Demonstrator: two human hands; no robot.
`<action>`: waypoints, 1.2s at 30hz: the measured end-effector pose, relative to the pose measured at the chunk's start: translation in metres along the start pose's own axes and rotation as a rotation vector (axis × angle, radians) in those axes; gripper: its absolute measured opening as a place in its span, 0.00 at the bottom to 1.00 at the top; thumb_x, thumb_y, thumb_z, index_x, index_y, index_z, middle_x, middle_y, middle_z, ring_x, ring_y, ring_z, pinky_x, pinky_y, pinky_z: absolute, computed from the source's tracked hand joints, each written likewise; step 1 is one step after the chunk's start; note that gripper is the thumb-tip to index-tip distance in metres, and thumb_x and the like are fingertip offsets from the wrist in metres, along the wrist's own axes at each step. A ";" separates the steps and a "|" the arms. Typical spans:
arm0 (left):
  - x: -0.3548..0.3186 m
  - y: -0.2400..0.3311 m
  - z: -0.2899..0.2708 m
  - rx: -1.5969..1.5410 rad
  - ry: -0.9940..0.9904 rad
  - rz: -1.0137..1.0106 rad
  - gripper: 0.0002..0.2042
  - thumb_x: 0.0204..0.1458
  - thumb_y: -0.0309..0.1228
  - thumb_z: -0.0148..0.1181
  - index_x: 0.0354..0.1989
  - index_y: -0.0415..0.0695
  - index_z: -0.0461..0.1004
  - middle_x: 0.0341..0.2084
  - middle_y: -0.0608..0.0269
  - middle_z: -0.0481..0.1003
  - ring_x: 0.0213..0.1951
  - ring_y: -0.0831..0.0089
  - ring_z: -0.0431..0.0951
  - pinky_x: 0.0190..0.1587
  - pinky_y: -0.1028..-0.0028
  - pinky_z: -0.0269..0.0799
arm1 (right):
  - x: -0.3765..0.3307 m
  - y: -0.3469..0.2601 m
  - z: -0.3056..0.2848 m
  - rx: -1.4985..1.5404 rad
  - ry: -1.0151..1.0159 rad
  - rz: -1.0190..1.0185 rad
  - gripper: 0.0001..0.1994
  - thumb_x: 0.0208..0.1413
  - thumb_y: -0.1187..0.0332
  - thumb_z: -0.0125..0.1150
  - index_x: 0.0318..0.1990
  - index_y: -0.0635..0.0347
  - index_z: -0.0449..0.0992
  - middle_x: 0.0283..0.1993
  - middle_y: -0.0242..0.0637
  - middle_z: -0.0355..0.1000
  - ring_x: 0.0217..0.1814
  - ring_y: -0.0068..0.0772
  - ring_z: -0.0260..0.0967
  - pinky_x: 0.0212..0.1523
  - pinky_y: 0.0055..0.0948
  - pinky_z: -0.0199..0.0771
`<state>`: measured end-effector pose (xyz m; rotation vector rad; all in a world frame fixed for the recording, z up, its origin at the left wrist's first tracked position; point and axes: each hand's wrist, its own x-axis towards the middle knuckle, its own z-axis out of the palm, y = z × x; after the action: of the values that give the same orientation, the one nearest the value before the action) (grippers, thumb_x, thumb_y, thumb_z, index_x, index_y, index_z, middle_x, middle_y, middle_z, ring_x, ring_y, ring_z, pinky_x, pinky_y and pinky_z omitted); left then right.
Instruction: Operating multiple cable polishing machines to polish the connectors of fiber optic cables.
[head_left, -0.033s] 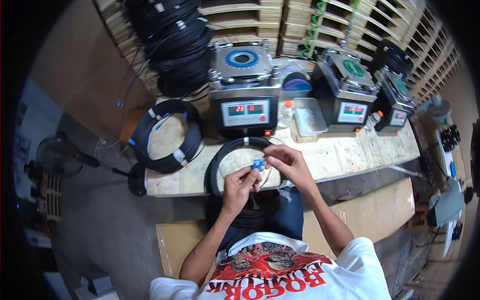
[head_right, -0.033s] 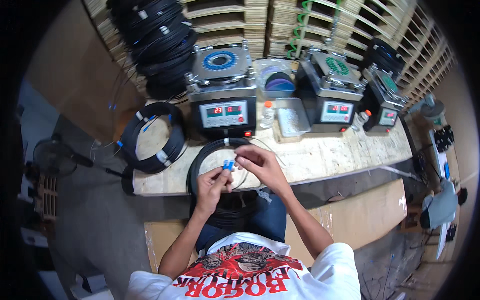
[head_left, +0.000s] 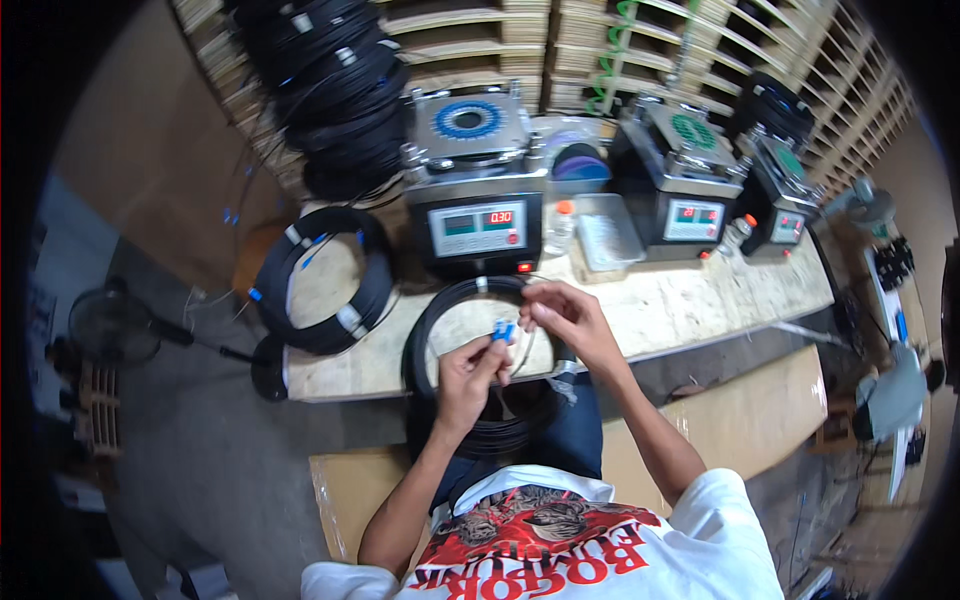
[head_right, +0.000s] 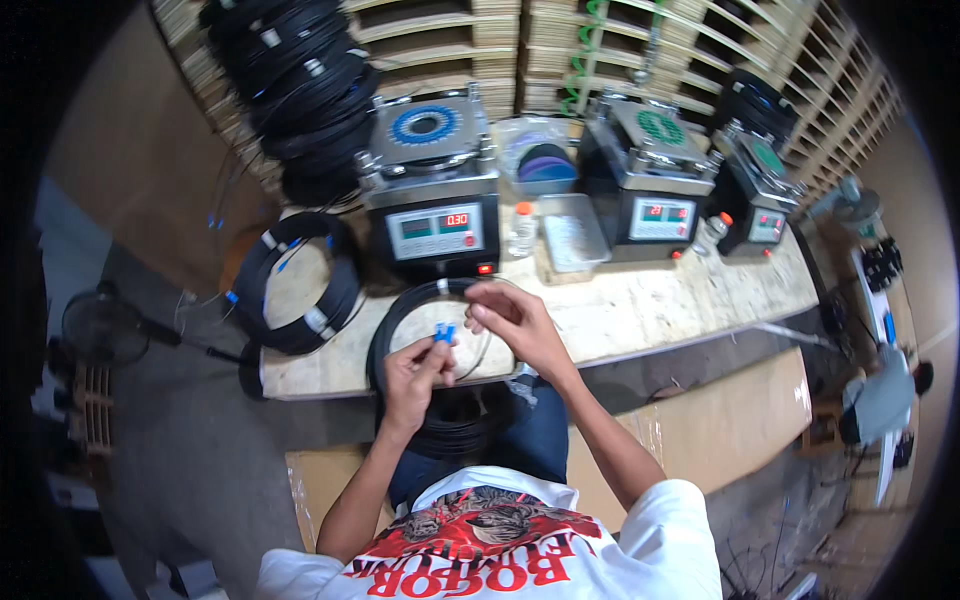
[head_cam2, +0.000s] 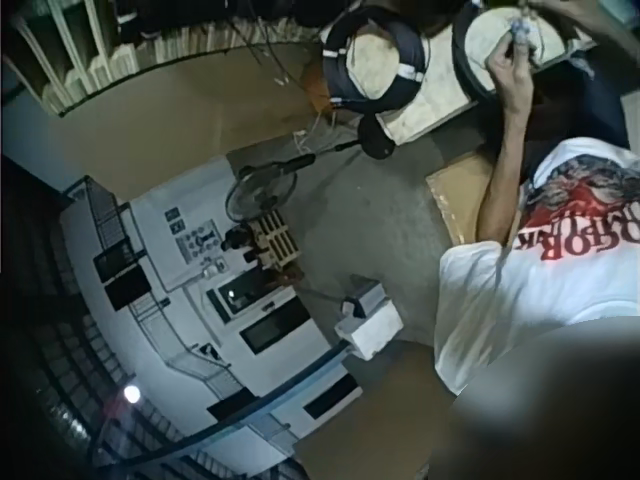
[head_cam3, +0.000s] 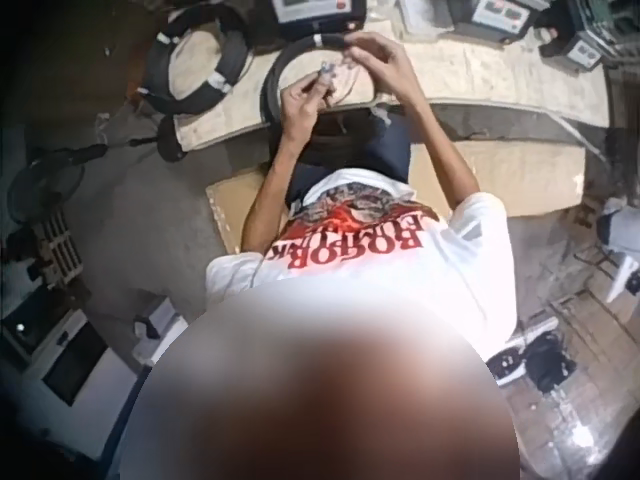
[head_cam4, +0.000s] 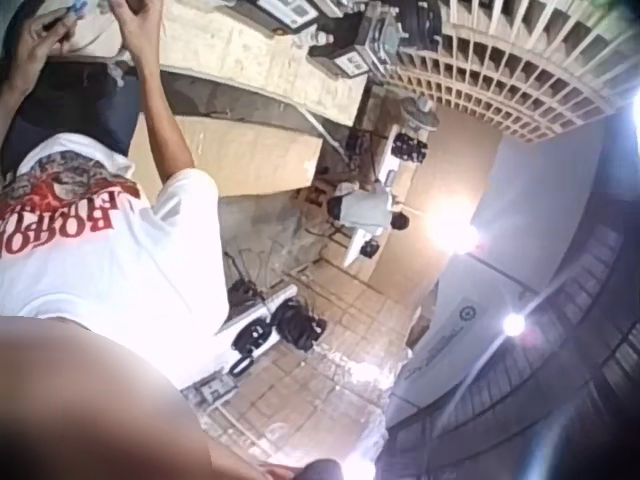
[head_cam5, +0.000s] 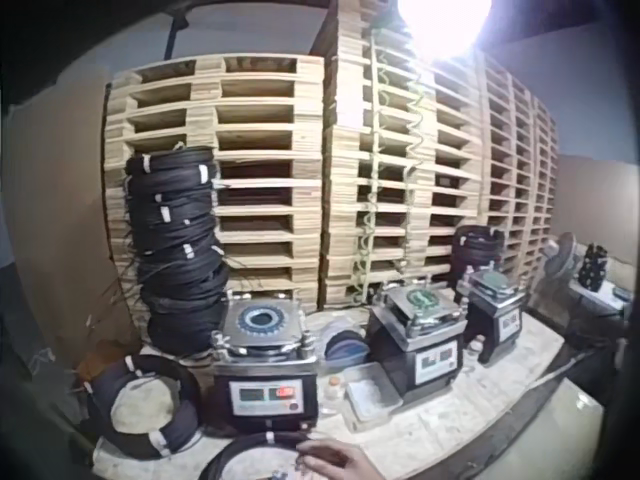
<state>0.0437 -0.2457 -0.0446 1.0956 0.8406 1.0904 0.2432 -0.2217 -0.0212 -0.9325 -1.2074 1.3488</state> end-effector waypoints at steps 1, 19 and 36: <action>-0.001 0.002 -0.001 0.009 0.006 -0.007 0.14 0.65 0.33 0.57 0.43 0.31 0.79 0.26 0.66 0.76 0.24 0.83 0.73 0.29 0.82 0.68 | 0.008 0.006 -0.014 -0.054 0.022 -0.043 0.13 0.65 0.71 0.58 0.54 0.69 0.73 0.40 0.37 0.77 0.40 0.24 0.74 0.45 0.24 0.75; -0.009 -0.013 -0.014 -0.014 0.066 -0.024 0.13 0.64 0.31 0.58 0.42 0.30 0.78 0.26 0.63 0.76 0.24 0.79 0.72 0.30 0.79 0.69 | 0.140 0.119 -0.247 -1.446 0.091 0.348 0.16 0.40 0.65 0.71 0.39 0.60 0.81 0.49 0.53 0.78 0.53 0.57 0.76 0.50 0.47 0.78; -0.008 -0.016 -0.015 -0.005 0.051 -0.052 0.14 0.64 0.33 0.59 0.42 0.30 0.78 0.25 0.64 0.75 0.24 0.79 0.72 0.31 0.79 0.69 | 0.130 0.112 -0.241 -1.447 0.219 0.059 0.07 0.55 0.76 0.50 0.37 0.64 0.75 0.43 0.59 0.75 0.46 0.61 0.75 0.45 0.51 0.77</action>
<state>0.0317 -0.2508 -0.0639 1.0399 0.9009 1.0805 0.4359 -0.0482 -0.1638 -2.0095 -1.9478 0.1739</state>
